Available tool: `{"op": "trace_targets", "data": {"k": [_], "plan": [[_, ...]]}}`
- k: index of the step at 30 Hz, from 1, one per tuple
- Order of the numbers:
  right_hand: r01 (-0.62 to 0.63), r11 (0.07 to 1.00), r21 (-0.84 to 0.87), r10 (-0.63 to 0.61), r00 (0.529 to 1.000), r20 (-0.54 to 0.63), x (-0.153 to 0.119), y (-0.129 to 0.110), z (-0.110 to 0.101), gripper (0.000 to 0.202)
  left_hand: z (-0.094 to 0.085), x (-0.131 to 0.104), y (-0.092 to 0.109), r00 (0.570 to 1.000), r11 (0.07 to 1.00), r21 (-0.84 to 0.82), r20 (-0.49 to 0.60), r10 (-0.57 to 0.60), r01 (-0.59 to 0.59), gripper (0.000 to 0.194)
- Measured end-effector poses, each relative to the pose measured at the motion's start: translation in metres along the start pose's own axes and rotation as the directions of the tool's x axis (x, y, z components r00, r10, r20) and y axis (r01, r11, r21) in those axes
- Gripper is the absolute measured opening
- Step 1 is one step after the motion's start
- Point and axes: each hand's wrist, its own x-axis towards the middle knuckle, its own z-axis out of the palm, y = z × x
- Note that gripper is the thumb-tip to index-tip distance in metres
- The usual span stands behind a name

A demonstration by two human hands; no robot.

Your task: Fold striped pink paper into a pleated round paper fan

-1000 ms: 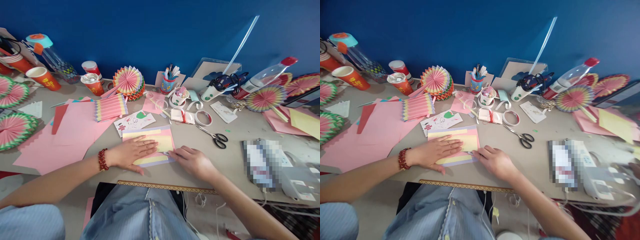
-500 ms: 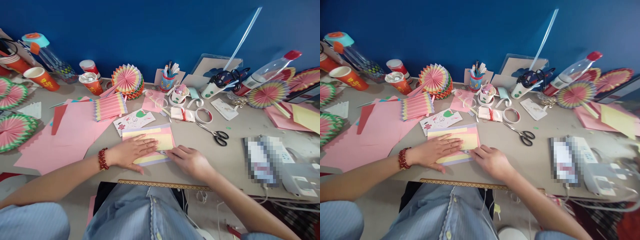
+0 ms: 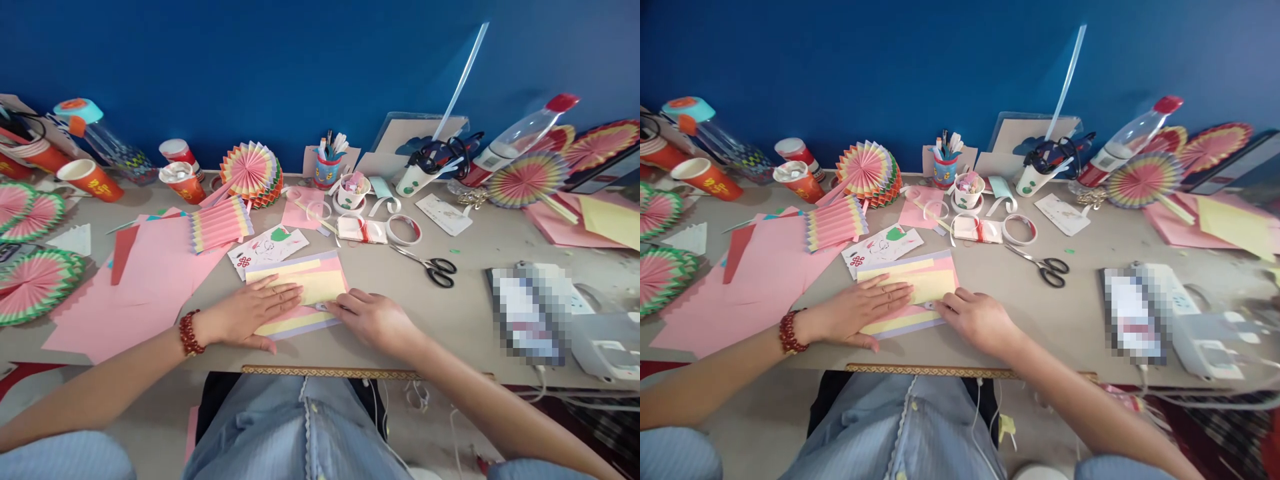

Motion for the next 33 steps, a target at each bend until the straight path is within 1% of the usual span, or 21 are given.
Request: {"op": "trace_targets", "data": {"k": [5, 10, 13, 16, 21, 25, 30, 33], "plan": [[0.028, 1.0, -0.006, -0.028, 0.999, -0.029, 0.003, 0.0, 0.001, 0.028, 0.008, -0.002, 0.002, 1.0, 0.999, 0.04, 0.017, -0.016, 0.015, 0.097], [0.069, 0.997, -0.035, -0.07, 0.997, -0.03, 0.0, -0.002, 0.005, 0.03, 0.009, -0.002, 0.001, 1.0, 0.999, 0.048, 0.017, -0.017, 0.016, 0.096], [0.062, 0.997, -0.049, -0.065, 0.997, -0.052, 0.0, -0.005, 0.003, 0.031, 0.009, -0.003, 0.0, 1.0, 0.999, 0.05, 0.003, -0.004, 0.004, 0.097], [0.063, 0.997, -0.045, -0.066, 0.995, -0.072, 0.005, -0.009, 0.002, 0.029, 0.01, -0.003, 0.0, 1.0, 0.998, 0.056, 0.012, -0.002, 0.002, 0.098], [0.095, 0.994, -0.053, -0.097, 0.995, -0.035, 0.012, -0.015, 0.003, 0.029, 0.012, -0.002, 0.0, 1.0, 0.998, 0.058, 0.011, -0.009, 0.008, 0.097], [0.069, 0.996, -0.058, -0.071, 0.997, -0.027, 0.011, -0.016, 0.005, 0.029, 0.008, -0.003, -0.002, 1.0, 0.999, 0.045, 0.011, -0.004, 0.003, 0.098], [0.037, 0.998, -0.048, -0.038, 0.999, -0.011, 0.011, -0.016, 0.005, 0.032, 0.0, -0.015, -0.004, 0.999, 0.999, 0.043, 0.01, -0.033, 0.032, 0.093], [0.039, 0.999, -0.037, -0.039, 0.999, -0.009, 0.012, -0.016, 0.002, 0.032, 0.002, -0.021, -0.003, 0.999, 0.999, 0.042, 0.024, -0.034, 0.032, 0.092]]}}
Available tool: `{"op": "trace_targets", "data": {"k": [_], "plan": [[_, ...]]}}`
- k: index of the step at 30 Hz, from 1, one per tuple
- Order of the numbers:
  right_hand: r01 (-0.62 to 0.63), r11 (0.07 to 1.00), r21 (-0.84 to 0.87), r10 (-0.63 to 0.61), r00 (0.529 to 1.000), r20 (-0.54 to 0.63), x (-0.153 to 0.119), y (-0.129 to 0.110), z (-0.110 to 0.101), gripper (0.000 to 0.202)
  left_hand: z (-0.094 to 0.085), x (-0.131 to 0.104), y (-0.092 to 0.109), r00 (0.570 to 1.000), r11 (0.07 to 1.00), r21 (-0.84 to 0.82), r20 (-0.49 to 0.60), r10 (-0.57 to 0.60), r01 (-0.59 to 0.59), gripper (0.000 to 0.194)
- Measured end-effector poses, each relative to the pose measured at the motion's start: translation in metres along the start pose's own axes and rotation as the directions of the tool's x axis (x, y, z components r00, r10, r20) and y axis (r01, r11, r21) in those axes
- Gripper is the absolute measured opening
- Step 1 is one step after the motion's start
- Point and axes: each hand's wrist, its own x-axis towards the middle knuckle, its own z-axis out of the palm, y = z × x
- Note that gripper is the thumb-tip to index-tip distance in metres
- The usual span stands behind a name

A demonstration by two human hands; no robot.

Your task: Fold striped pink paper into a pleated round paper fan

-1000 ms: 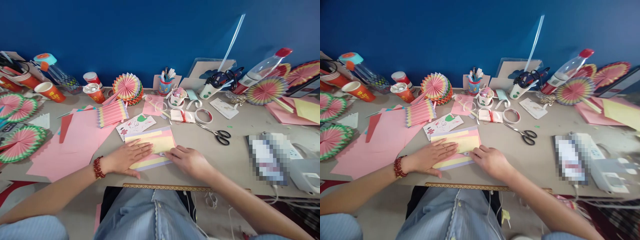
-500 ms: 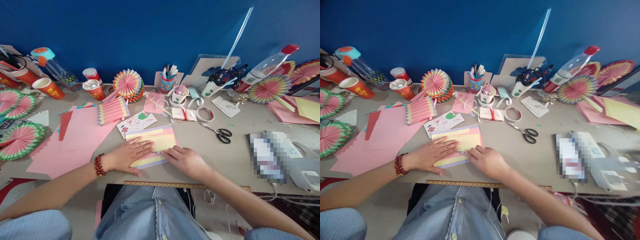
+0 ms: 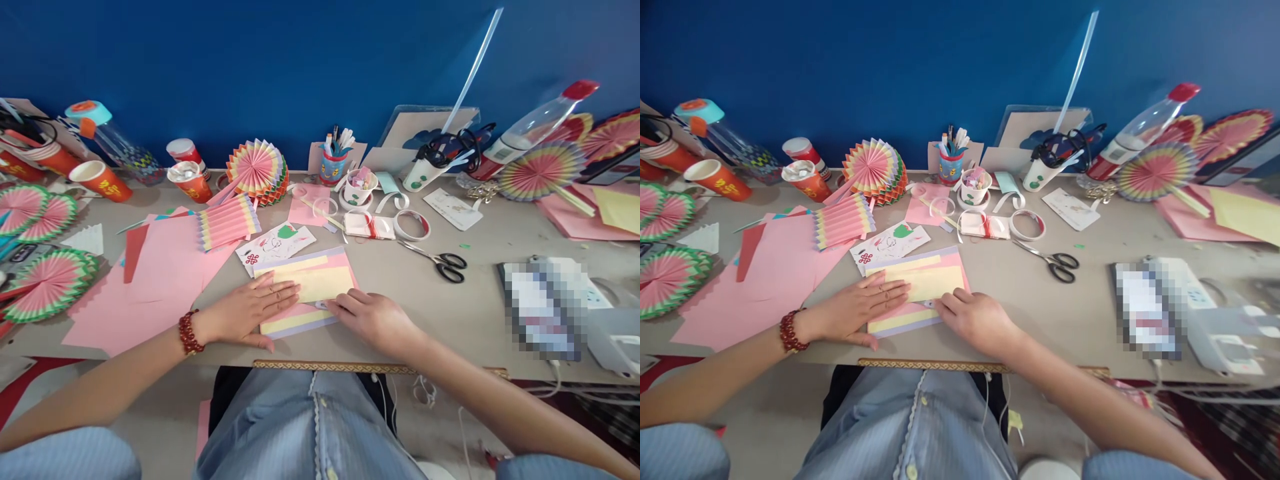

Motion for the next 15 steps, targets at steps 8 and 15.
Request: {"op": "trace_targets", "data": {"k": [8, 15], "plan": [[0.064, 0.997, -0.048, -0.065, 0.998, -0.023, 0.0031, 0.0009, -0.0026, 0.03, 0.0076, -0.0014, 0.0009, 1.0, 1.0, 0.014, 0.002, -0.002, 0.002, 0.094], [0.083, 0.996, -0.039, -0.085, 0.996, -0.042, 0.0026, 0.0029, 0.0023, 0.03, 0.0059, -0.001, 0.0007, 1.0, 1.0, 0.031, 0.011, 0.001, -0.001, 0.092]]}}
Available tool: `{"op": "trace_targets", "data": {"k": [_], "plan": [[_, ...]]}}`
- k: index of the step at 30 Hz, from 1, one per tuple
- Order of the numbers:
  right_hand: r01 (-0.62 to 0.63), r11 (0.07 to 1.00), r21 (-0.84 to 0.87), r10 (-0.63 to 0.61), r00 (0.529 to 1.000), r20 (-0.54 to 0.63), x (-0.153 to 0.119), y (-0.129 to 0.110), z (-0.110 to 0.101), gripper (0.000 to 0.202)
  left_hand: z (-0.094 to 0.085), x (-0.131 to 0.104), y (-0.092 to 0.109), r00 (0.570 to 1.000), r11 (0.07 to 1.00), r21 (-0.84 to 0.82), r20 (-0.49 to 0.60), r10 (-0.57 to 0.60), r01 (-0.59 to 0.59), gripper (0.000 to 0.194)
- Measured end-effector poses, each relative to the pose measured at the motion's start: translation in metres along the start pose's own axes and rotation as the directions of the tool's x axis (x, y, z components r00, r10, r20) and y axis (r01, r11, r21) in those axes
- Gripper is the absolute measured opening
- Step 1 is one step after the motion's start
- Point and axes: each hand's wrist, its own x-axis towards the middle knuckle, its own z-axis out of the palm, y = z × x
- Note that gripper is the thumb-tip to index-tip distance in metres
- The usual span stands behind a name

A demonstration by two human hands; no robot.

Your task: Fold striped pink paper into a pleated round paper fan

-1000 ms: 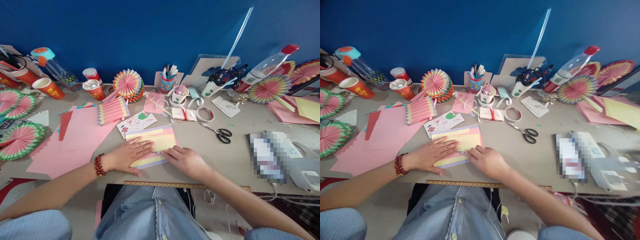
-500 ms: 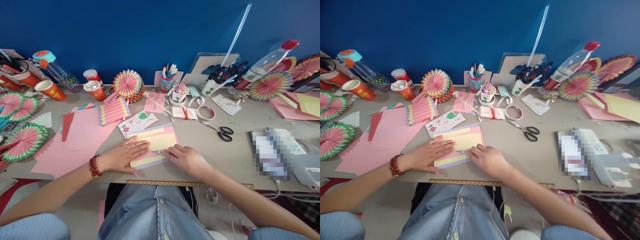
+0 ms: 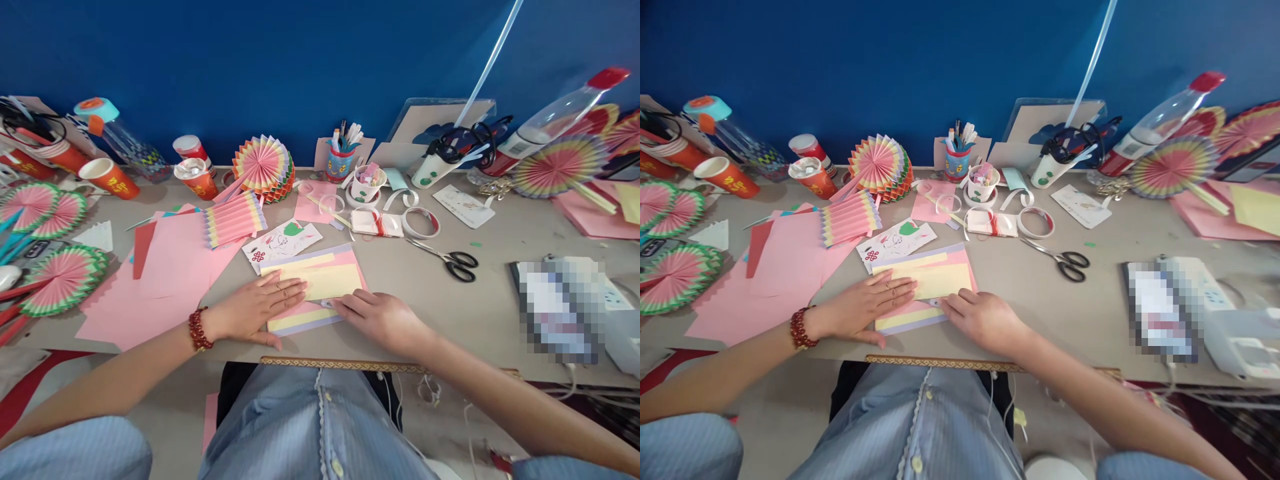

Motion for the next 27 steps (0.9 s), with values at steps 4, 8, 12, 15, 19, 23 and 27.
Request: {"op": "trace_targets", "data": {"k": [4, 8, 12, 15, 19, 23, 27], "plan": [[0.006, 1.0, -0.012, -0.006, 1.0, 0.004, 0.007, -0.003, 0.001, 0.029, 0.001, 0.0, 0.0, 1.0, 1.0, 0.001, 0.006, -0.001, 0.001, 0.094], [0.005, 1.0, 0.007, -0.005, 1.0, 0.011, 0.007, -0.006, 0.002, 0.029, 0.001, 0.0, 0.0, 1.0, 1.0, 0.009, -0.005, 0.001, -0.001, 0.095], [-0.021, 1.0, 0.005, 0.021, 1.0, 0.019, 0.006, -0.011, 0.002, 0.03, 0.002, 0.0, 0.001, 1.0, 1.0, 0.005, -0.003, 0.014, -0.014, 0.095], [-0.012, 1.0, 0.01, 0.012, 0.999, 0.038, 0.013, -0.016, 0.001, 0.029, 0.001, 0.0, -0.001, 1.0, 1.0, -0.019, 0.0, 0.004, -0.004, 0.095], [-0.04, 0.998, 0.038, 0.037, 0.996, 0.078, 0.022, -0.018, -0.002, 0.03, -0.005, -0.008, -0.006, 1.0, 0.995, -0.096, -0.02, 0.005, -0.007, 0.09], [-0.055, 0.996, 0.07, 0.049, 0.995, 0.085, 0.022, -0.017, -0.003, 0.03, -0.01, -0.021, -0.008, 0.999, 0.994, -0.106, -0.036, -0.034, 0.03, 0.087], [-0.05, 0.996, 0.068, 0.044, 0.996, 0.083, 0.021, -0.016, -0.001, 0.028, -0.007, -0.027, -0.005, 0.999, 0.998, -0.061, 0.028, -0.032, 0.034, 0.089]]}}
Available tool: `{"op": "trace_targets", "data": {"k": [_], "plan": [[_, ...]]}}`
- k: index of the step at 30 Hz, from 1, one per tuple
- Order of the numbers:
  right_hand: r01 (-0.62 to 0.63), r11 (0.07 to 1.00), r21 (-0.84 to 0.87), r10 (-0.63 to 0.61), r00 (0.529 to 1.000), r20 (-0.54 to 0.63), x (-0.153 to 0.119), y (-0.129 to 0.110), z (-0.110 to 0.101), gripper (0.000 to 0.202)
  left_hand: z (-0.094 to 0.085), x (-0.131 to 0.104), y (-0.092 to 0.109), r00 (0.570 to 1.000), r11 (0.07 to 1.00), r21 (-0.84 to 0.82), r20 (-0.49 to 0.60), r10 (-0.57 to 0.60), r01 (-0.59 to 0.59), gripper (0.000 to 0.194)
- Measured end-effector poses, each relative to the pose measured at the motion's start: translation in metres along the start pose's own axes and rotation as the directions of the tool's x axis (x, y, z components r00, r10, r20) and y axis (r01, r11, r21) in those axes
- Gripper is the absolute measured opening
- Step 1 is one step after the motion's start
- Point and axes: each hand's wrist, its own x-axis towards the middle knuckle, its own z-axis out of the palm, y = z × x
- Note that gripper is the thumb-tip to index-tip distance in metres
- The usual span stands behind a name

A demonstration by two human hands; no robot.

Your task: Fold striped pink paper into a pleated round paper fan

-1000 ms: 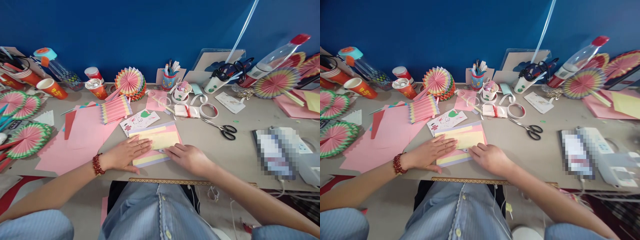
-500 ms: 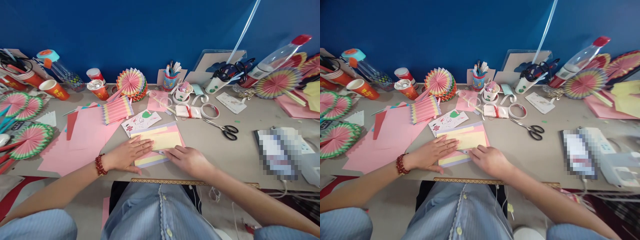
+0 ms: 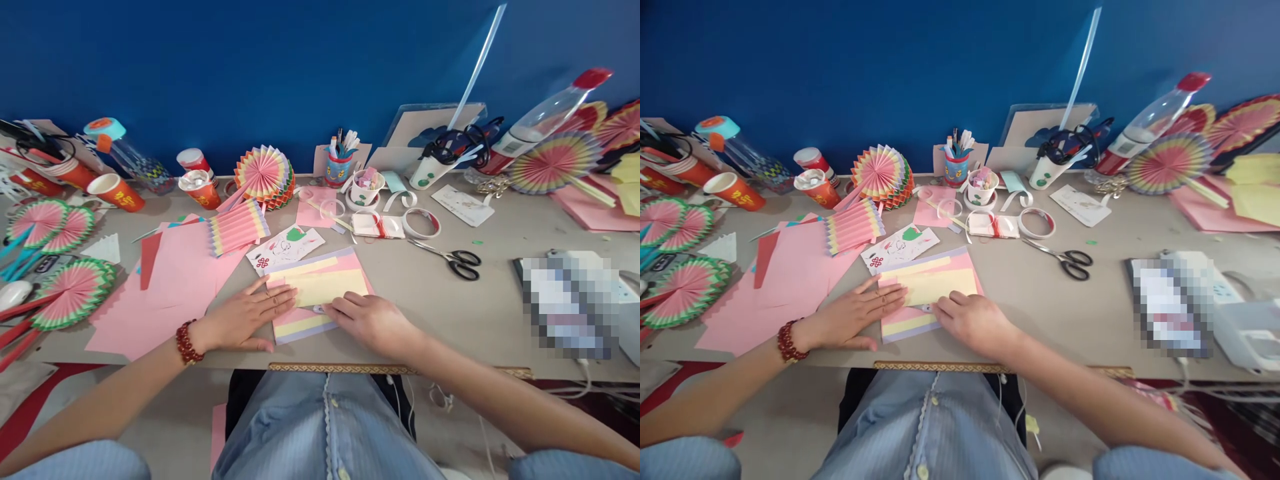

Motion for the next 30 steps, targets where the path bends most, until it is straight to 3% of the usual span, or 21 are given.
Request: {"op": "trace_targets", "data": {"k": [23, 30], "plan": [[0.005, 1.0, 0.026, -0.005, 0.999, -0.031, 0.013, -0.008, 0.002, 0.027, 0.002, -0.001, 0.0, 0.999, 0.999, -0.045, -0.035, -0.002, 0.001, 0.087], [0.021, 1.0, 0.015, -0.022, 1.0, 0.012, 0.014, -0.009, 0.003, 0.027, 0.002, -0.002, 0.001, 1.0, 1.0, -0.024, -0.028, -0.003, 0.002, 0.086]]}}
